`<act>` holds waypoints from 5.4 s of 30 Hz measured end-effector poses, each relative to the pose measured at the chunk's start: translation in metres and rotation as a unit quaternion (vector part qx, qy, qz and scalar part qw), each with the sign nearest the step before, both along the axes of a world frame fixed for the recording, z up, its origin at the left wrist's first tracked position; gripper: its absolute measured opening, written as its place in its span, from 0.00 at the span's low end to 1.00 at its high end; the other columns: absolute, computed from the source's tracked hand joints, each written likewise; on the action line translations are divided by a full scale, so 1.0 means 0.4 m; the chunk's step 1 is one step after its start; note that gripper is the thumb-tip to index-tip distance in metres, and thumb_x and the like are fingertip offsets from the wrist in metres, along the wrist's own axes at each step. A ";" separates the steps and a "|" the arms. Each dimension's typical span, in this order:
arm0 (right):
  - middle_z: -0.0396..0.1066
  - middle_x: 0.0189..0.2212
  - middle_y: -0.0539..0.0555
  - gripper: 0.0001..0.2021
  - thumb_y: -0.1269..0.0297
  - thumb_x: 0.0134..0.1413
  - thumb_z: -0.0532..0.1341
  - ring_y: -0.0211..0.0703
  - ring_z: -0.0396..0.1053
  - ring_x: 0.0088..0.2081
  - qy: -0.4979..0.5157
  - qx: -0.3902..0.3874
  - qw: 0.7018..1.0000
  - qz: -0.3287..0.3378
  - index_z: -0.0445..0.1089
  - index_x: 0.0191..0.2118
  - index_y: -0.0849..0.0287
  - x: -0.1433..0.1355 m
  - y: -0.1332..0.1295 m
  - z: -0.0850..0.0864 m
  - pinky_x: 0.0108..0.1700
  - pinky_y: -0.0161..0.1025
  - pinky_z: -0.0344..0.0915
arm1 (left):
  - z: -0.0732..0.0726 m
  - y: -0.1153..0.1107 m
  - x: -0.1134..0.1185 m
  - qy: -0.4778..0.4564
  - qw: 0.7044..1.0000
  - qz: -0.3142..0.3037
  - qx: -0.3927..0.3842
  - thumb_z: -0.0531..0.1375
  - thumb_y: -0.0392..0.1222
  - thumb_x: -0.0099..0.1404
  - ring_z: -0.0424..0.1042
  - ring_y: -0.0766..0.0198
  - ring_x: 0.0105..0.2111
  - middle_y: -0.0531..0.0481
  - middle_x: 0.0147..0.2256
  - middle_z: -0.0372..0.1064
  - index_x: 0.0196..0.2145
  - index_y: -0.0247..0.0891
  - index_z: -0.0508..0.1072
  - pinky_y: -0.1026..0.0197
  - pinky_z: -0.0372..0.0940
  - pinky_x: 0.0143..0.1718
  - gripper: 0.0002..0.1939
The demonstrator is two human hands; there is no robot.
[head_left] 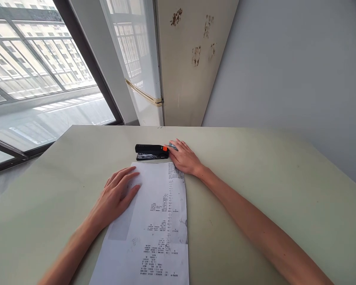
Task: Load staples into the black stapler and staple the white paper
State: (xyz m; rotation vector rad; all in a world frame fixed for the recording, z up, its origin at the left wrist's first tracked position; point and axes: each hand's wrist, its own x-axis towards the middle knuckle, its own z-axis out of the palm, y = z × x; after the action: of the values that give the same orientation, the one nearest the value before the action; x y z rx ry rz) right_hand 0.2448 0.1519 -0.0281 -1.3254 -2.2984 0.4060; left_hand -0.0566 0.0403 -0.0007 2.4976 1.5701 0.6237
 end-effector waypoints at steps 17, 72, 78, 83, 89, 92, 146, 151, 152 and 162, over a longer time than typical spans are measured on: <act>0.82 0.50 0.58 0.23 0.49 0.75 0.43 0.47 0.77 0.56 0.415 -0.147 0.896 -0.058 0.72 0.48 0.55 -0.101 0.031 0.029 0.63 0.48 0.68 | 0.024 -0.020 0.009 -0.030 0.999 0.031 0.003 0.54 0.52 0.77 0.70 0.51 0.57 0.46 0.55 0.73 0.49 0.46 0.78 0.49 0.67 0.57 0.15; 0.80 0.53 0.56 0.16 0.46 0.68 0.57 0.52 0.76 0.56 0.429 -0.162 0.877 -0.146 0.73 0.49 0.50 0.269 -0.450 0.065 0.63 0.55 0.69 | 0.156 0.266 0.161 0.121 0.992 -0.031 -0.011 0.59 0.55 0.70 0.75 0.46 0.47 0.42 0.45 0.79 0.50 0.41 0.75 0.43 0.62 0.58 0.18; 0.80 0.50 0.56 0.17 0.44 0.69 0.57 0.50 0.76 0.54 0.454 -0.168 0.866 -0.129 0.73 0.47 0.51 0.274 -0.450 0.062 0.61 0.53 0.69 | 0.211 0.228 0.139 0.086 0.995 0.048 -0.006 0.57 0.57 0.70 0.77 0.47 0.40 0.40 0.45 0.80 0.52 0.39 0.74 0.50 0.68 0.42 0.22; 0.80 0.47 0.56 0.17 0.44 0.68 0.58 0.50 0.77 0.50 0.471 -0.152 0.859 -0.133 0.72 0.46 0.51 0.281 -0.438 0.049 0.57 0.52 0.71 | 0.290 0.115 0.224 -0.078 0.993 0.061 0.065 0.62 0.60 0.68 0.78 0.55 0.38 0.45 0.42 0.80 0.51 0.40 0.75 0.55 0.70 0.40 0.24; 0.80 0.43 0.57 0.17 0.45 0.65 0.60 0.49 0.77 0.45 0.508 -0.103 0.831 -0.199 0.73 0.44 0.54 0.348 -0.399 0.036 0.52 0.50 0.70 | 0.283 -0.005 0.458 -0.059 0.986 -0.147 0.043 0.65 0.54 0.68 0.78 0.56 0.40 0.48 0.41 0.80 0.46 0.42 0.78 0.55 0.71 0.42 0.16; 0.79 0.44 0.57 0.16 0.46 0.65 0.60 0.49 0.77 0.45 0.520 -0.097 0.817 -0.229 0.72 0.43 0.54 0.397 -0.384 0.040 0.51 0.49 0.71 | 0.227 -0.050 0.564 -0.060 0.983 -0.174 0.003 0.67 0.51 0.67 0.77 0.56 0.39 0.49 0.38 0.80 0.44 0.42 0.79 0.55 0.70 0.39 0.13; 0.78 0.37 0.50 0.17 0.47 0.50 0.74 0.48 0.72 0.39 0.267 -0.269 0.925 -0.024 0.81 0.42 0.51 0.417 -0.436 0.104 0.39 0.41 0.66 | 0.094 0.011 0.350 -0.023 0.992 -0.118 -0.046 0.55 0.60 0.76 0.76 0.53 0.47 0.45 0.52 0.75 0.50 0.44 0.75 0.51 0.70 0.50 0.19; 0.78 0.37 0.50 0.17 0.47 0.50 0.74 0.47 0.72 0.38 0.272 -0.266 0.925 -0.014 0.80 0.42 0.50 0.419 -0.432 0.100 0.39 0.41 0.67 | 0.066 0.175 0.351 -0.008 1.000 -0.007 0.007 0.55 0.59 0.74 0.65 0.41 0.61 0.36 0.60 0.68 0.58 0.38 0.71 0.39 0.60 0.62 0.26; 0.78 0.37 0.50 0.17 0.46 0.50 0.74 0.47 0.73 0.38 0.271 -0.262 0.926 -0.014 0.80 0.42 0.50 0.420 -0.431 0.099 0.39 0.41 0.67 | 0.061 0.203 0.358 -0.002 1.000 -0.012 0.004 0.55 0.59 0.73 0.61 0.40 0.64 0.36 0.63 0.66 0.60 0.39 0.70 0.38 0.58 0.64 0.27; 0.78 0.36 0.50 0.19 0.46 0.49 0.74 0.45 0.71 0.36 0.274 -0.255 0.927 -0.008 0.81 0.43 0.51 0.422 -0.426 0.095 0.37 0.39 0.66 | 0.055 0.295 0.350 0.054 0.996 -0.058 -0.038 0.54 0.63 0.71 0.70 0.44 0.56 0.42 0.56 0.75 0.50 0.42 0.79 0.43 0.61 0.60 0.26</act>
State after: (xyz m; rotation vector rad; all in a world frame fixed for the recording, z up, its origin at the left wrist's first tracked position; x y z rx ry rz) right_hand 0.4135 -0.0186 0.0100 -1.2375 -1.7630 1.2611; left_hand 0.0833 0.1581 0.0212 2.5811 1.4412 0.4118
